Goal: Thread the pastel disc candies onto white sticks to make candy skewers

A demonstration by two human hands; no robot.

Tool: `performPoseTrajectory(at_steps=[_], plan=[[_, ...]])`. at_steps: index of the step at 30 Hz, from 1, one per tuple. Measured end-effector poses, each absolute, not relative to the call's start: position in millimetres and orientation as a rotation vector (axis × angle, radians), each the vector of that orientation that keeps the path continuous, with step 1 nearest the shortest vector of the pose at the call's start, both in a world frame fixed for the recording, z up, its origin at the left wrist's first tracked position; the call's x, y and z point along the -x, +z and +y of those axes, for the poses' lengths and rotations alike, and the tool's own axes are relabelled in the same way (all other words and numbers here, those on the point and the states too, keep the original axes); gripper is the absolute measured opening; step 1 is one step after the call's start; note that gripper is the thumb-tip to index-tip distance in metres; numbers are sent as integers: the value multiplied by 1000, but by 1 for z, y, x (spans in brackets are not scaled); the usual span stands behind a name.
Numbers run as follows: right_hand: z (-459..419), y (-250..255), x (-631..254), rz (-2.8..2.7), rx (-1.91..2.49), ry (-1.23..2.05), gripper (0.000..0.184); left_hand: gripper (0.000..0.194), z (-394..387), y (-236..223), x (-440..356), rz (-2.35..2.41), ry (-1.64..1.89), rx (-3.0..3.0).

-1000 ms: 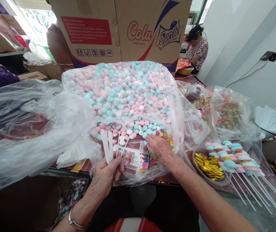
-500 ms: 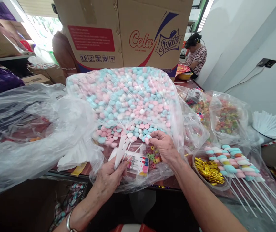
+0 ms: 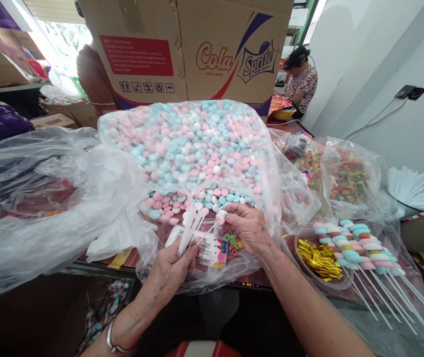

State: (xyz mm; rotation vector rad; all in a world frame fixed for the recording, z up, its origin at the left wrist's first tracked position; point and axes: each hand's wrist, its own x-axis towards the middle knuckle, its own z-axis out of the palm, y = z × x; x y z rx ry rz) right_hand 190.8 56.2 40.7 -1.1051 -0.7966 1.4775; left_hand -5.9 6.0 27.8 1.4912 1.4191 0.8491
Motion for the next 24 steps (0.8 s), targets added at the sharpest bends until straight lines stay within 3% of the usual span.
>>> performPoseTrajectory(at_steps=[8, 16, 24], plan=[[49, 23, -196, -1174, 1155, 1235, 27, 26, 4, 32, 5, 1390, 955, -1428], [42, 6, -174, -936, 1103, 1199, 39, 24, -3, 17, -4, 1305, 1008, -1284], [36, 3, -181, -1247, 1200, 1011, 28, 24, -6, 3, -3, 1290, 1083, -1221]])
